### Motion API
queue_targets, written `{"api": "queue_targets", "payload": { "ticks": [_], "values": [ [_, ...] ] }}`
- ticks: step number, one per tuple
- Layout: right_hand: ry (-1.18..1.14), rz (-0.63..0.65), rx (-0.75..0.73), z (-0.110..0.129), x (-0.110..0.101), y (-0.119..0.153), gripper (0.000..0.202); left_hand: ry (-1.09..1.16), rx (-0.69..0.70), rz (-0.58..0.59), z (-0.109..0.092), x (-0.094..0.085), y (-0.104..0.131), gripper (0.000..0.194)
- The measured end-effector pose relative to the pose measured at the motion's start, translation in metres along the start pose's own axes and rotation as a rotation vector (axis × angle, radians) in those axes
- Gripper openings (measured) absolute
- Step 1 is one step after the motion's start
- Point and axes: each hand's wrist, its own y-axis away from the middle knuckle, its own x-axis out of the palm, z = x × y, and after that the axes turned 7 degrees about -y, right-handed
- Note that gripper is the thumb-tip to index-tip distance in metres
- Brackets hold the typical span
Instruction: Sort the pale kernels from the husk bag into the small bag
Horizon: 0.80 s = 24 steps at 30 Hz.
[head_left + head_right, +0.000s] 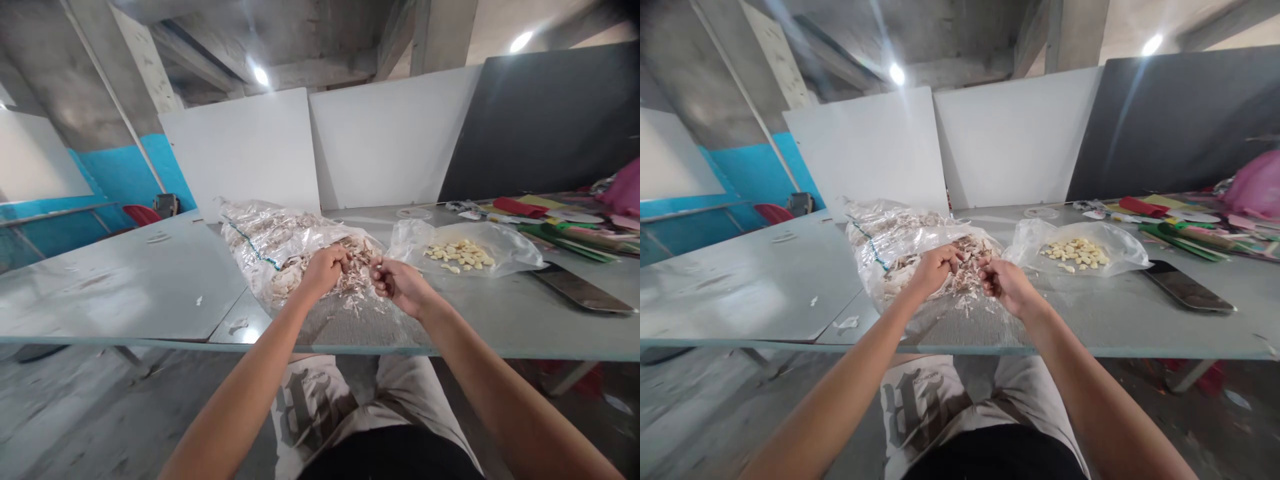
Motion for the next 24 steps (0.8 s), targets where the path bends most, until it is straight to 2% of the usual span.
{"api": "queue_targets", "payload": {
  "ticks": [2,6,8,11,14,16,19,22,24],
  "values": [
    [0.141,-0.035,-0.080,0.003,-0.004,-0.006,0.020,-0.083,-0.131,0.017,0.010,-0.008,0.004,0.031],
    [0.543,-0.058,-0.079,0.006,-0.012,-0.027,0.039,-0.265,-0.307,0.048,0.025,-0.021,0.004,0.036],
    [0.794,-0.097,-0.171,0.005,-0.013,-0.038,0.033,-0.353,-0.338,0.028,0.031,-0.025,0.001,0.029],
    [1.123,-0.148,-0.429,0.002,-0.009,-0.053,0.011,-0.431,-0.352,0.002,0.036,-0.028,-0.001,0.021],
    [1.326,-0.076,-0.487,0.000,-0.003,-0.062,0.015,-0.375,-0.338,0.003,0.040,-0.028,-0.002,0.021],
    [1.293,0.000,-0.427,-0.002,-0.001,-0.067,0.018,-0.242,-0.313,-0.014,0.039,-0.026,-0.001,0.020],
    [1.048,0.106,-0.363,-0.008,-0.001,-0.070,0.029,0.091,-0.284,-0.015,0.034,-0.016,0.001,0.025],
    [0.828,0.134,-0.373,-0.015,-0.001,-0.068,0.040,0.447,-0.332,-0.030,0.023,-0.003,0.005,0.028],
    [0.767,0.132,-0.347,-0.018,0.000,-0.065,0.043,0.575,-0.309,-0.030,0.015,0.003,0.009,0.026]
  ]
}}
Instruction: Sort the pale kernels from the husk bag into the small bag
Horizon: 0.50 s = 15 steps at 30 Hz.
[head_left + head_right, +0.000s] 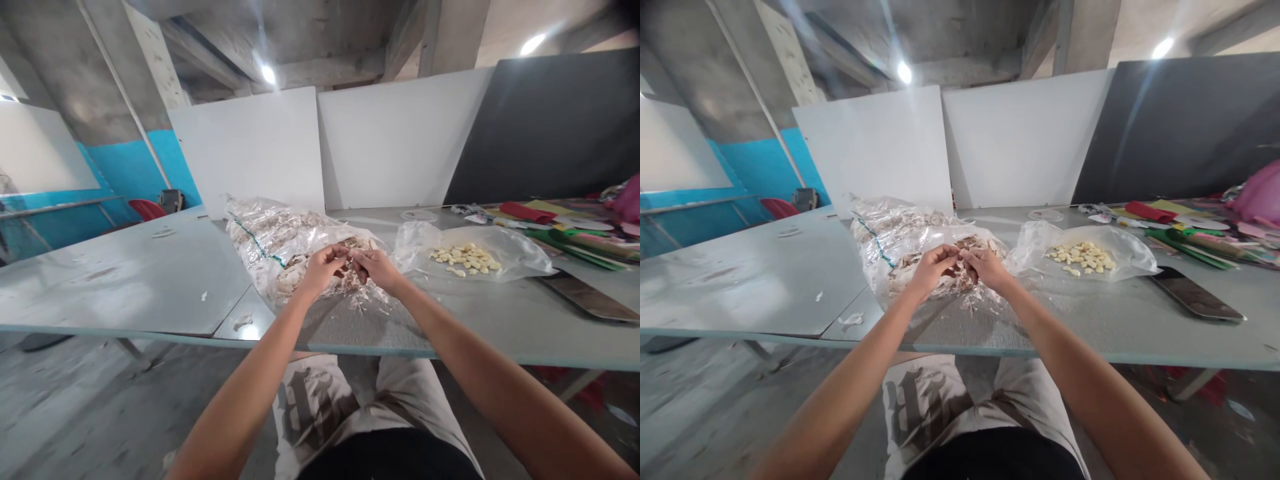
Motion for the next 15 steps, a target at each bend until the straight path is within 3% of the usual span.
{"api": "queue_targets", "payload": {
  "ticks": [5,10,15],
  "values": [
    [0.002,0.011,0.016,0.0013,0.0042,0.0045,0.046,0.004,0.045,-0.036,-0.0055,0.0084,0.0068,0.028],
    [0.291,-0.077,-0.102,-0.0001,0.0049,0.0030,0.045,-0.006,0.004,-0.091,-0.0025,0.0073,0.0040,0.033],
    [0.376,-0.094,-0.171,-0.0012,0.0048,0.0024,0.043,-0.005,0.016,0.017,0.0006,0.0095,0.0029,0.033]
  ]
}}
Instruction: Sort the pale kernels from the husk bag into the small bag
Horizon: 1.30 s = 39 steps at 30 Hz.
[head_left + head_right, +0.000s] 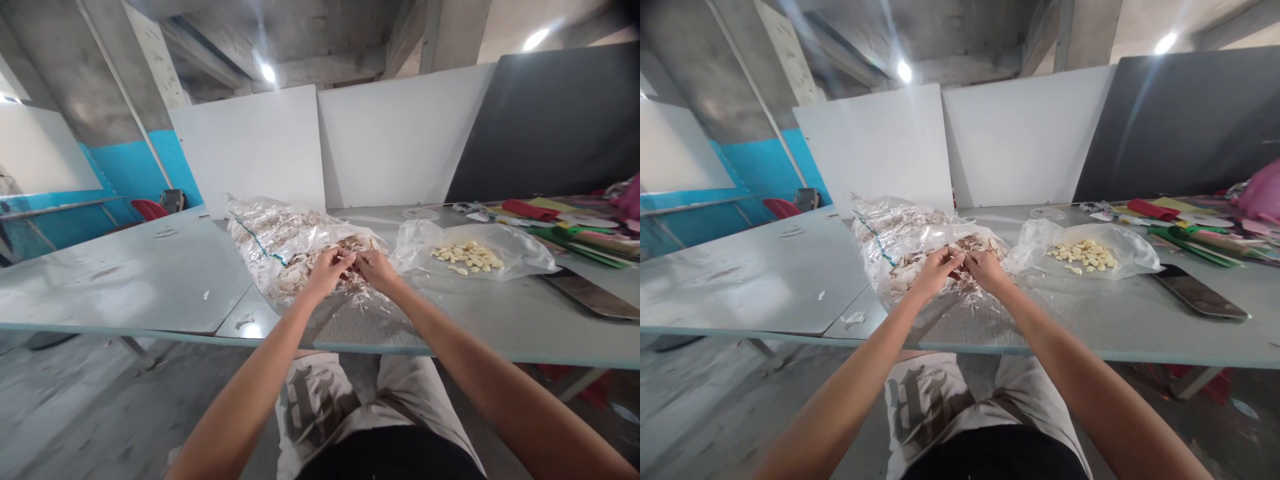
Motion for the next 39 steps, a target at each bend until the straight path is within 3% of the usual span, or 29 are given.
{"api": "queue_targets", "payload": {
  "ticks": [9,15,20,23,26,31,35,39],
  "values": [
    [-0.556,0.047,0.183,0.005,0.005,0.002,0.044,-0.073,0.102,-0.058,-0.002,0.001,0.008,0.033],
    [-0.567,0.058,0.199,0.010,0.005,0.003,0.040,-0.220,0.070,-0.087,0.005,-0.013,0.010,0.041],
    [-0.547,0.014,0.245,0.008,0.005,0.001,0.010,-0.415,-0.046,-0.081,0.015,-0.030,0.009,0.049],
    [-0.436,-0.018,0.217,-0.004,0.006,-0.002,0.008,-0.577,-0.055,-0.090,0.020,-0.043,0.009,0.030],
    [-0.267,-0.019,0.162,-0.016,0.007,-0.004,0.008,-0.784,-0.035,-0.072,0.021,-0.050,0.010,0.028],
    [-0.058,0.022,0.147,-0.024,0.003,-0.006,0.018,-1.029,-0.059,0.074,0.017,-0.042,0.013,0.025],
    [0.268,0.086,0.106,-0.025,-0.002,-0.005,0.034,-1.132,-0.034,0.088,0.013,-0.035,0.015,0.030],
    [0.527,0.208,0.026,-0.026,0.003,-0.003,0.028,-1.105,-0.048,0.075,0.012,-0.035,0.014,0.030]
  ]
}}
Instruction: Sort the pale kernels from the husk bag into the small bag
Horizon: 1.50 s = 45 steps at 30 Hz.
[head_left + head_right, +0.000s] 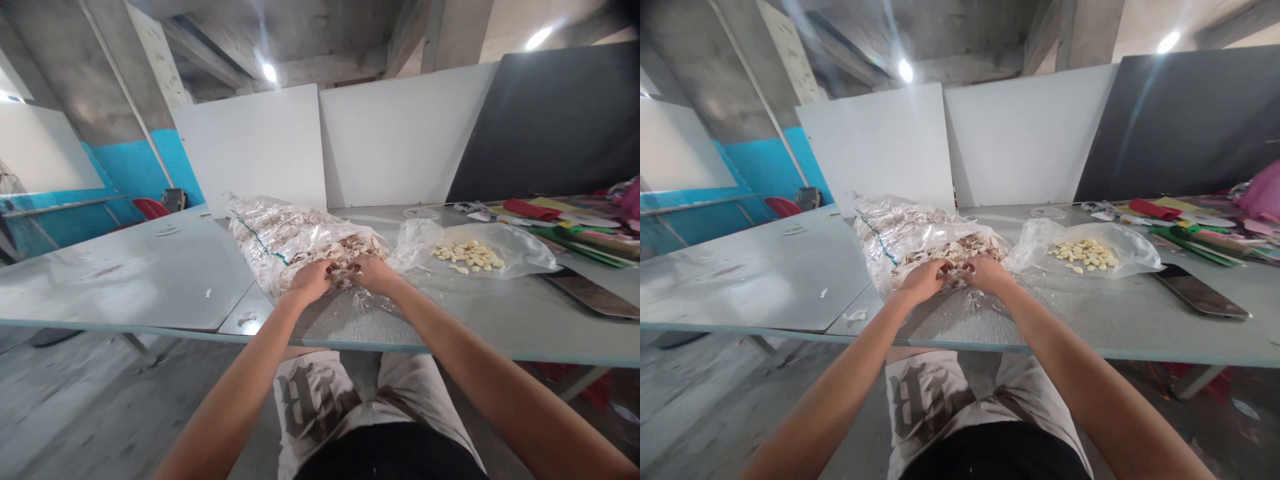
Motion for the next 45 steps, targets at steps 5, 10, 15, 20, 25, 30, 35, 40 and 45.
{"api": "queue_targets", "payload": {
  "ticks": [5,10,15,20,25,30,35,40,45],
  "values": [
    [0.138,0.122,-0.023,0.006,0.005,0.002,0.026,0.088,0.064,0.034,-0.005,0.002,-0.001,0.028],
    [0.198,0.136,-0.096,0.011,-0.001,0.003,0.021,0.138,0.097,0.087,-0.011,0.001,-0.001,0.031],
    [0.028,0.130,-0.094,0.010,-0.006,0.003,0.018,0.155,0.173,0.071,-0.008,0.005,-0.001,0.028],
    [-0.172,-0.013,-0.046,0.006,-0.003,0.004,0.019,0.084,0.210,-0.013,-0.008,0.006,-0.003,0.030],
    [-0.298,-0.119,0.066,0.004,0.001,0.002,0.034,-0.093,0.174,-0.078,-0.020,0.002,-0.006,0.027],
    [-0.339,-0.096,0.005,0.001,-0.003,0.000,0.045,-0.096,0.169,-0.065,-0.032,0.003,-0.016,0.027],
    [-0.347,-0.212,0.042,0.001,-0.010,0.001,0.038,-0.143,0.145,-0.019,-0.039,0.005,-0.027,0.026],
    [-0.259,-0.152,0.056,-0.006,-0.008,0.001,0.041,-0.078,0.154,-0.007,-0.034,0.010,-0.027,0.029],
    [-0.202,-0.181,0.134,-0.022,-0.014,0.000,0.035,-0.065,0.105,-0.023,-0.021,0.013,-0.022,0.034]
  ]
}}
